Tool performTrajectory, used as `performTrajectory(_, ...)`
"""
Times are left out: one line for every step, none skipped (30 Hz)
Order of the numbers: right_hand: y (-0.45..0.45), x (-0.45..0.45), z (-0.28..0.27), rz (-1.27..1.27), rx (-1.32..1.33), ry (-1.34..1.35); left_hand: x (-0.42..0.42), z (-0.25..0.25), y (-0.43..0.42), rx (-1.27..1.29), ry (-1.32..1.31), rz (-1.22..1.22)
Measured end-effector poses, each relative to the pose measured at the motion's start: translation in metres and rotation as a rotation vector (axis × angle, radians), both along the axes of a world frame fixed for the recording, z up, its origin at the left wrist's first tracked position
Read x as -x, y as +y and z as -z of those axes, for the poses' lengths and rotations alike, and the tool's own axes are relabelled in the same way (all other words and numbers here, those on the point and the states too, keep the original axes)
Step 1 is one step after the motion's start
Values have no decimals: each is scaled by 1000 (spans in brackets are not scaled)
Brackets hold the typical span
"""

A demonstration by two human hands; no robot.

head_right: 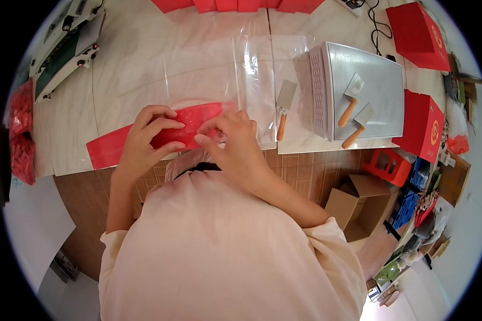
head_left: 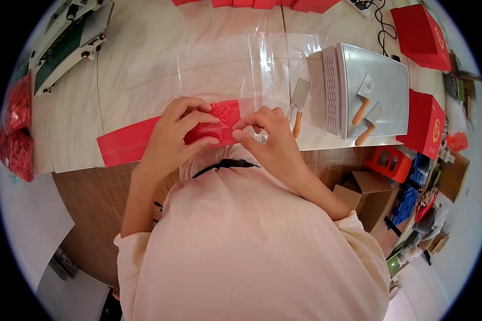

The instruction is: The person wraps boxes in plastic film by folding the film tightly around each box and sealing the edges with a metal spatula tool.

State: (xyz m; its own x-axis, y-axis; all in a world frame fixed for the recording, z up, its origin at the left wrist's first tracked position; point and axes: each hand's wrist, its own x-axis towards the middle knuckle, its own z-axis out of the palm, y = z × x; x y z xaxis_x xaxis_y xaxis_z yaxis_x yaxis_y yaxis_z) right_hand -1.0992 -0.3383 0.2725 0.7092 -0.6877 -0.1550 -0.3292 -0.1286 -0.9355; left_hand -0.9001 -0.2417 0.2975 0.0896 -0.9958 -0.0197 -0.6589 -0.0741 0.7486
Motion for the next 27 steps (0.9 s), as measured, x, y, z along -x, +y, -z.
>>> performTrajectory(1, -1, -6, -5, 75, 33, -1, 0, 0, -1, 1, -1)
performTrajectory(2, -2, -10, -11, 150, 66, -2, 0, 0, -4, -2, 16)
performTrajectory(4, -5, -11, -13, 148, 68, -3, 1, 0, -9, -5, 33)
performTrajectory(5, -7, -11, -2, 189, 56, -4, 2, -1, -11, -3, 32)
performTrajectory(6, -9, -11, 10, 228, 46, -5, 3, -2, 5, 13, 44)
performTrajectory(6, -10, -13, 11, 227, 53, -6, 4, -2, 22, 29, 56)
performTrajectory(5, -12, -15, -6, 229, 87, -6, 5, -2, 21, 36, 59)
performTrajectory(4, -13, -15, -22, 233, 121, -6, 7, -2, 40, 27, 67)
performTrajectory(4, -15, -13, -22, 233, 129, -7, 8, -2, 61, 19, 74)
performTrajectory(4, -16, -11, -25, 233, 133, -7, 9, -2, 61, 28, 72)
performTrajectory(4, -17, -9, -30, 233, 136, -7, 10, -2, 62, 18, 79)
performTrajectory(4, -18, -9, -36, 235, 143, -8, 10, -2, 64, 7, 84)
performTrajectory(4, -18, -9, -27, 211, 126, -8, 9, -1, 66, 14, 78)
performTrajectory(3, -18, -10, -18, 188, 108, -7, 9, -2, 69, 13, 82)
performTrajectory(3, -19, -10, -24, 190, 112, -7, 8, -2, 73, 11, 87)
performTrajectory(3, -19, -11, -28, 160, 112, -7, 8, -2, 75, 16, 82)
performTrajectory(3, -19, -12, -30, 129, 112, -8, 8, -3, 74, 19, 86)
performTrajectory(3, -19, -12, -32, 129, 115, -8, 8, -3, 73, 23, 91)
performTrajectory(3, -20, -12, -31, 105, 116, -8, 8, -3, 74, 26, 90)
performTrajectory(3, -20, -12, -29, 82, 117, -8, 8, -3, 73, 29, 90)
performTrajectory(3, -20, -12, -29, 82, 120, -8, 7, -3, 72, 32, 89)
performTrajectory(3, -20, -12, -27, 80, 120, -8, 7, -4, 73, 35, 89)
performTrajectory(3, -19, -11, -26, 77, 120, -8, 6, -5, 70, 32, 93)
performTrajectory(3, -19, -11, -26, 78, 122, -8, 6, -5, 66, 30, 97)
performTrajectory(3, -19, -10, -27, 75, 113, -8, 6, -5, 67, 32, 96)
performTrajectory(4, -18, -10, -28, 72, 105, -8, 6, -5, 64, 34, 96)
performTrajectory(4, -18, -10, -29, 73, 106, -8, 6, -5, 62, 35, 97)
